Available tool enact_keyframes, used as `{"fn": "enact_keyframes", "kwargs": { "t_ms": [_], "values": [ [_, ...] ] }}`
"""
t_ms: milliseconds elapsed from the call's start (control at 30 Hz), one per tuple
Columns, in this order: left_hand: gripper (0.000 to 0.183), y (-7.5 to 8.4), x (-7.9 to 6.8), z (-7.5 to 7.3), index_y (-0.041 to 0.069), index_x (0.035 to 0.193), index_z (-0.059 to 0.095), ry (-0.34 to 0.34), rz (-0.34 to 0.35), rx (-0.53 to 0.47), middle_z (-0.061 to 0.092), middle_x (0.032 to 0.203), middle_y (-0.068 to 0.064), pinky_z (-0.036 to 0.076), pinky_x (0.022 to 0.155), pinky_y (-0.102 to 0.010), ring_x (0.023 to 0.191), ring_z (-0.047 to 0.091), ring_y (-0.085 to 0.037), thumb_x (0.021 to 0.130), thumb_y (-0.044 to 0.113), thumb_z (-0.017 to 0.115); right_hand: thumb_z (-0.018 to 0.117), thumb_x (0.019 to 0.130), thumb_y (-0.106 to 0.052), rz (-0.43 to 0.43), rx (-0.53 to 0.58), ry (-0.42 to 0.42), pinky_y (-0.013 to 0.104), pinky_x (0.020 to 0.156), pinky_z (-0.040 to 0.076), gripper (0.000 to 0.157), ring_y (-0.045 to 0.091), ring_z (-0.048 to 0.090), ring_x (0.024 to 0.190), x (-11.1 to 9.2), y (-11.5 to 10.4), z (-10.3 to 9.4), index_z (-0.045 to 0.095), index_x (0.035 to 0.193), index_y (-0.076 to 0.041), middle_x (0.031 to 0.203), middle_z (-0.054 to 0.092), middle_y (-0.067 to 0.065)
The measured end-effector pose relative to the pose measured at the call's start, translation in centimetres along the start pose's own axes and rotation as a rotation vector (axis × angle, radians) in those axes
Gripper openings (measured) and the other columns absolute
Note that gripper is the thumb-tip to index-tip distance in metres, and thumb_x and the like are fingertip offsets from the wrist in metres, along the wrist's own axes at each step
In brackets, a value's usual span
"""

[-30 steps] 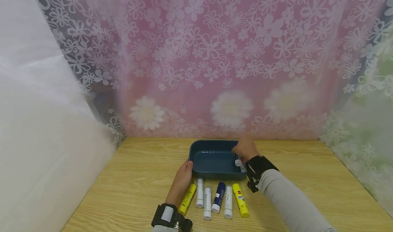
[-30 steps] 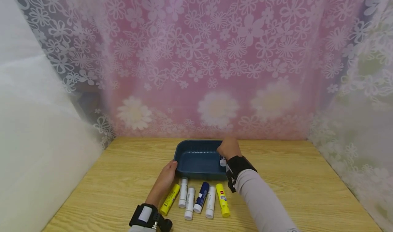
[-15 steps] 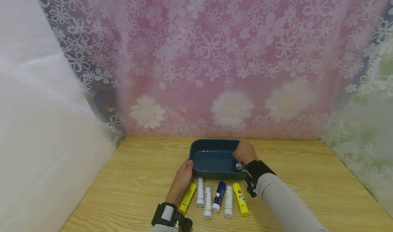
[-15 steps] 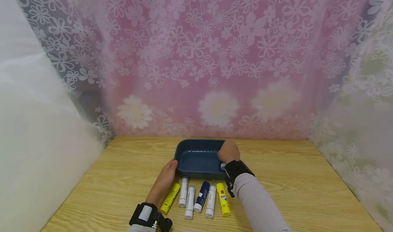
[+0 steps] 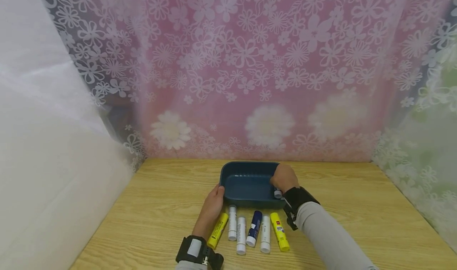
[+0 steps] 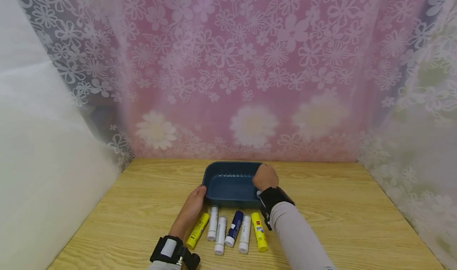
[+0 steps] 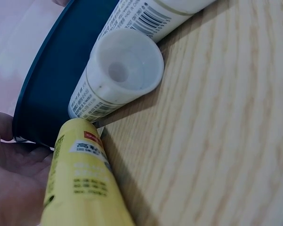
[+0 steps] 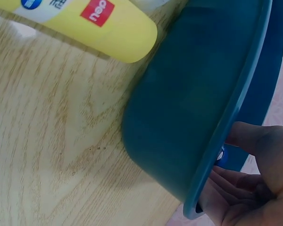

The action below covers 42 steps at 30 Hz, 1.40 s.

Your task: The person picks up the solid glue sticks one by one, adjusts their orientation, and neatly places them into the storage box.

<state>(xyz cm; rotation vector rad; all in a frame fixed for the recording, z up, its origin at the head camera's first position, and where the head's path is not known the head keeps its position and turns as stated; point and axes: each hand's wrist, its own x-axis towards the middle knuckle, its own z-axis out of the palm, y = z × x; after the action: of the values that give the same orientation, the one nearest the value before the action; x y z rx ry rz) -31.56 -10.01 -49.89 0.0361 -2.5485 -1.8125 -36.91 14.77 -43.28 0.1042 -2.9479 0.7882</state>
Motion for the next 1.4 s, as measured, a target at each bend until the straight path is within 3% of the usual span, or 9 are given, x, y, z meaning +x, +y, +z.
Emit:
{"fn": "enact_keyframes", "kwargs": {
  "t_ms": [733,967,1200,1400],
  "values": [
    [0.053,0.12,0.01,-0.05,0.003,0.155,0.039,-0.003,-0.014,-0.028,0.04,0.159,-0.019,0.024,0.123,-0.059,0.151,0.031,-0.041,0.112,0.031,0.034,0.06,0.081,0.007,-0.008,-0.056,0.002,0.027,0.05,0.027,0.044,0.013,0.03,0.049,-0.21,-0.17,0.39,0.034,0.054,-0.016,0.053,0.022,-0.004],
    [0.053,0.3,-0.03,0.01,0.005,0.156,0.039,0.005,-0.041,-0.052,0.041,0.16,-0.018,0.024,0.123,-0.059,0.151,0.03,-0.04,0.111,0.034,0.035,0.064,0.082,0.005,-0.006,-0.061,-0.002,0.029,0.053,0.035,0.039,0.017,0.041,0.052,-0.2,-0.05,0.46,0.045,0.053,-0.013,0.051,0.036,-0.001],
    [0.053,0.13,0.07,0.05,0.006,0.156,0.039,-0.001,-0.043,-0.066,0.041,0.16,-0.017,0.023,0.124,-0.058,0.151,0.03,-0.039,0.111,0.034,0.035,0.062,0.081,0.007,-0.013,-0.051,0.005,0.028,0.051,0.03,0.042,0.015,0.033,0.052,-0.26,-0.14,0.36,0.039,0.052,-0.014,0.053,0.026,-0.004],
    [0.053,0.18,0.07,0.02,0.005,0.156,0.04,0.001,-0.037,-0.051,0.041,0.159,-0.018,0.024,0.123,-0.059,0.151,0.031,-0.04,0.111,0.034,0.034,0.061,0.081,0.006,-0.012,-0.052,0.003,0.027,0.05,0.03,0.041,0.015,0.034,0.052,-0.09,-0.02,0.47,0.039,0.052,-0.014,0.053,0.028,-0.004]
  ]
}}
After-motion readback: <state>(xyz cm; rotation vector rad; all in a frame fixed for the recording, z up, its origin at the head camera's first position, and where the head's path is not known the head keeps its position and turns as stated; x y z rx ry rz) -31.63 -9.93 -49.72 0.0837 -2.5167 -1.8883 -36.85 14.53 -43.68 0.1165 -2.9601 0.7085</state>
